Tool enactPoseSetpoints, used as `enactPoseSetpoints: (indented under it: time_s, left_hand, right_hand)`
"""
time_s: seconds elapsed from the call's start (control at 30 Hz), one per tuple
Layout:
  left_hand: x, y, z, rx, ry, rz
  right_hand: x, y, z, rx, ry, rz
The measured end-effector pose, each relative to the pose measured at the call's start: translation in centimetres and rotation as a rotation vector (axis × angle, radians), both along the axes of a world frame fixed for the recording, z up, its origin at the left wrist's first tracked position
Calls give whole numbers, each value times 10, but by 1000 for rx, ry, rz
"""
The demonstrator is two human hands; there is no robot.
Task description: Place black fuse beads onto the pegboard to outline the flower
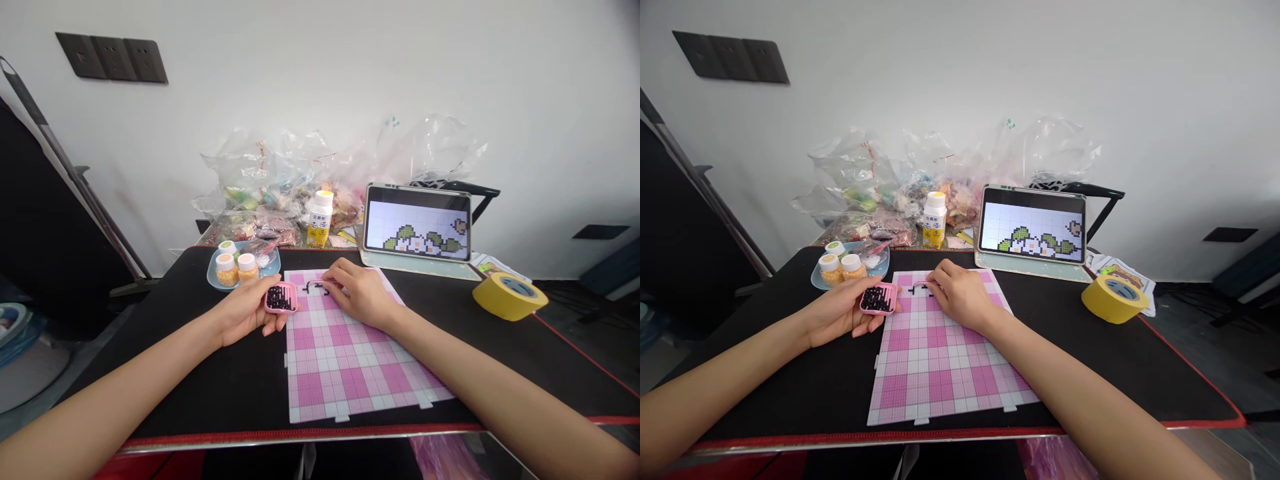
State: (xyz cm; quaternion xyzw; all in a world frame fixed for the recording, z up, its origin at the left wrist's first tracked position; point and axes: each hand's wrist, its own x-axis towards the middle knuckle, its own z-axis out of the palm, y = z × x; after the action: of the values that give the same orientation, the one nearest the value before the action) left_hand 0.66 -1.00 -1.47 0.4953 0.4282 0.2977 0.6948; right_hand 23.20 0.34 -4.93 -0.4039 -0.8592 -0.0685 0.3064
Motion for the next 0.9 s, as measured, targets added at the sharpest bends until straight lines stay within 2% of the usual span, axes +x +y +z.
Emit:
enactPoseSetpoints:
  time_s: [0.9]
  left_hand:
    - [-2, 2, -6, 8, -38, -4]
  right_hand:
    - [2, -2, 0, 7, 4, 15]
